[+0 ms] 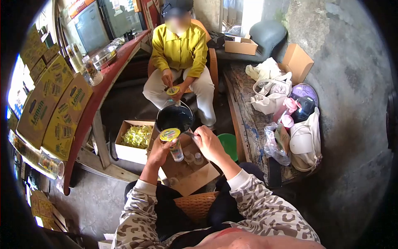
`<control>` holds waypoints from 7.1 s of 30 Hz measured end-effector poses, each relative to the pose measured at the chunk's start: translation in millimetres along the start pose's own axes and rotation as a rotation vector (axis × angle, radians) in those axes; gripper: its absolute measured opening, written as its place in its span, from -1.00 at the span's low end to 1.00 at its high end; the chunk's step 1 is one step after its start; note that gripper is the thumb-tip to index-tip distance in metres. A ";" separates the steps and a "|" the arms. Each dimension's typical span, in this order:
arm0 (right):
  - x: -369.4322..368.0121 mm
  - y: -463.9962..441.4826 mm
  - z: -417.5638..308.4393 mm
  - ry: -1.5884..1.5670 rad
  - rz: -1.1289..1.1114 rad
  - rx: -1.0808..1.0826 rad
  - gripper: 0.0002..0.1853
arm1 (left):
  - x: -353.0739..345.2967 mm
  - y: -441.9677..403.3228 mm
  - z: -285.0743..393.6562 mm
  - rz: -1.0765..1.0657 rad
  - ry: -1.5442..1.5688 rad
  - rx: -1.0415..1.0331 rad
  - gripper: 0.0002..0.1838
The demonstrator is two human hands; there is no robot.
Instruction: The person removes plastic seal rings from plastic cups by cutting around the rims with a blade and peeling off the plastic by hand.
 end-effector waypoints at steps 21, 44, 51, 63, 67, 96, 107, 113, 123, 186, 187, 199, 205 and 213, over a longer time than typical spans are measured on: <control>16.4 -3.8 -37.4 0.152 0.078 0.171 -0.78 | -20.5 10.3 -6.0 -0.097 -0.416 -0.175 -0.30; 4.8 1.8 -51.6 0.345 0.074 0.356 -0.75 | -27.5 13.9 -27.3 -0.056 -0.459 -0.220 -0.27; 3.7 2.0 -50.2 0.404 0.010 0.374 -0.85 | -28.9 14.2 -31.9 -0.032 -0.485 -0.214 -0.30; -4.7 5.0 -44.6 0.452 -0.009 0.358 -0.85 | -32.3 13.4 -33.7 -0.054 -0.389 -0.238 -0.26; -0.5 2.8 -41.7 0.418 0.004 0.324 -0.83 | -32.7 13.3 -33.1 -0.020 -0.328 -0.193 -0.28; 15.3 -5.7 -26.1 0.440 0.068 0.298 -0.89 | -34.7 12.0 -30.6 0.050 -0.255 -0.183 -0.29; 10.7 -2.6 -32.6 0.280 0.096 0.179 -0.77 | -30.3 5.8 -53.0 0.050 -0.310 -0.269 -0.32; -0.5 2.2 -36.6 0.312 0.117 0.184 -0.81 | -40.6 9.7 -58.0 0.007 -0.189 -0.276 -0.27; -4.6 4.4 -41.4 0.389 0.087 0.170 -0.86 | -38.8 9.4 -55.2 0.049 -0.327 -0.319 -0.28; -10.1 10.3 -34.0 0.578 -0.015 0.058 -0.87 | -36.0 -0.4 -72.8 0.107 -0.347 -0.385 -0.27; -8.8 10.2 -34.8 0.569 -0.026 0.047 -0.87 | -37.4 0.9 -71.8 0.107 -0.347 -0.385 -0.29; -1.3 11.2 -33.8 0.541 -0.025 0.057 -0.86 | -37.7 2.0 -68.3 0.130 -0.415 -0.361 -0.31; 7.9 7.8 -26.3 0.397 -0.001 0.036 -0.92 | -28.8 -5.7 -73.3 0.173 -0.310 -0.361 -0.30; 23.7 -5.7 -11.4 0.199 0.077 -0.052 -0.90 | 10.9 -30.6 -71.7 0.322 -0.121 -0.286 -0.28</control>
Point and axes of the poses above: each hand's wrist, its own y-axis away from the middle knuckle, its own x-axis out of the back of the hand, z = x × y, the point moved 2 cm from there along -y, towards the middle knuckle, and after that the axes turned 7 degrees about y, right-handed, at the moved point
